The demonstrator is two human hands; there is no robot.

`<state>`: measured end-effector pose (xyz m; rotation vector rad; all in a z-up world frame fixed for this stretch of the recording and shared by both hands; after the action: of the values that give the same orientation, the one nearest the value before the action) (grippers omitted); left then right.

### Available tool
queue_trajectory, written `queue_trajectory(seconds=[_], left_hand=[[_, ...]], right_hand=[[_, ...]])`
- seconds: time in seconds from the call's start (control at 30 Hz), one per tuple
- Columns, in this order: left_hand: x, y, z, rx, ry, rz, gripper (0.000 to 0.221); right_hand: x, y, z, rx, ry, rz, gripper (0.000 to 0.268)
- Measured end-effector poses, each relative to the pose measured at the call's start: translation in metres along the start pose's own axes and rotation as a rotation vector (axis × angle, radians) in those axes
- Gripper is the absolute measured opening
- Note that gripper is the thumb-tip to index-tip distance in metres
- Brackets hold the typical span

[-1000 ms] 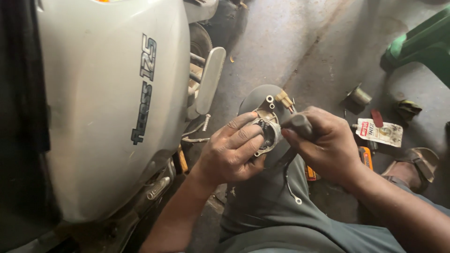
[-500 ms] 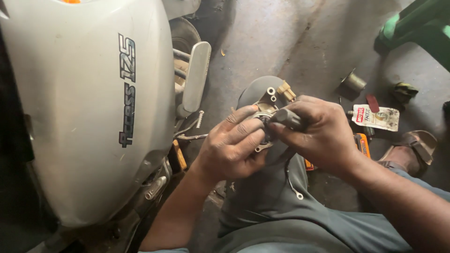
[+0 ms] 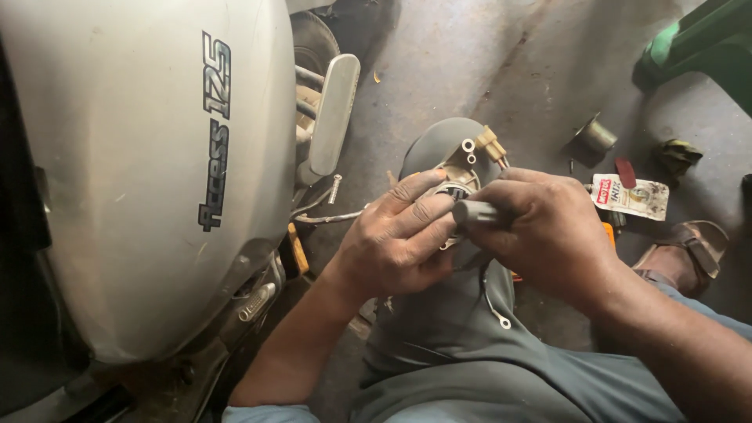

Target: Servicing and assembling a motorcycle starter motor component.

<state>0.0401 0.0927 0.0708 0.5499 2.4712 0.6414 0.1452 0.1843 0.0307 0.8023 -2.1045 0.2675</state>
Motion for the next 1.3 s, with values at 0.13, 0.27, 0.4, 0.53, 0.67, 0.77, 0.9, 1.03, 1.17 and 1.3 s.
queue_trajectory(seconds=[0.13,0.27,0.4,0.53,0.67,0.77,0.9,1.03,1.17,1.3], left_hand=[[0.001,-0.003,0.002,-0.002,0.008,-0.007,0.034],[0.000,-0.001,0.002,0.006,0.012,-0.004,0.033],[0.000,0.000,0.001,-0.011,0.010,-0.008,0.032],[-0.001,0.001,0.002,0.005,0.007,-0.012,0.032],[0.000,0.000,0.001,0.004,-0.010,-0.018,0.034],[0.002,-0.002,0.000,-0.005,-0.028,-0.019,0.035],[0.003,-0.004,0.000,-0.001,-0.021,-0.025,0.035],[0.003,-0.004,0.000,-0.014,-0.035,-0.013,0.034],[0.008,-0.006,-0.003,-0.079,-0.121,-0.042,0.034],[0.012,-0.012,-0.004,-0.099,-0.140,-0.061,0.035]], right_hand=[[0.001,0.002,0.001,-0.003,0.004,0.010,0.018],[-0.002,0.001,0.002,-0.033,0.049,0.031,0.021],[0.003,0.000,-0.001,-0.078,0.029,-0.015,0.021],[-0.004,0.000,0.001,-0.048,0.065,0.053,0.022],[-0.004,0.002,0.003,-0.031,0.115,0.069,0.021],[-0.003,0.001,0.005,-0.022,0.186,0.109,0.020],[-0.001,0.000,0.004,-0.061,0.152,0.115,0.020],[0.005,-0.002,0.001,-0.125,0.017,0.087,0.021],[0.001,-0.006,0.002,-0.138,0.020,0.165,0.018],[0.002,-0.011,0.004,-0.193,0.009,0.084,0.016]])
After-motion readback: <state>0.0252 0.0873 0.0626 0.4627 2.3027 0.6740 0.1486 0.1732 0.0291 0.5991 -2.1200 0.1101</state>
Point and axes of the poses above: each hand's wrist, its own y-axis towards the middle knuckle, its own z-axis out of the palm, x = y × z, the point moved 9 cm from there along y, towards the middle knuckle, and after that the axes turned 6 degrees about -x, right-handed, at the moved point
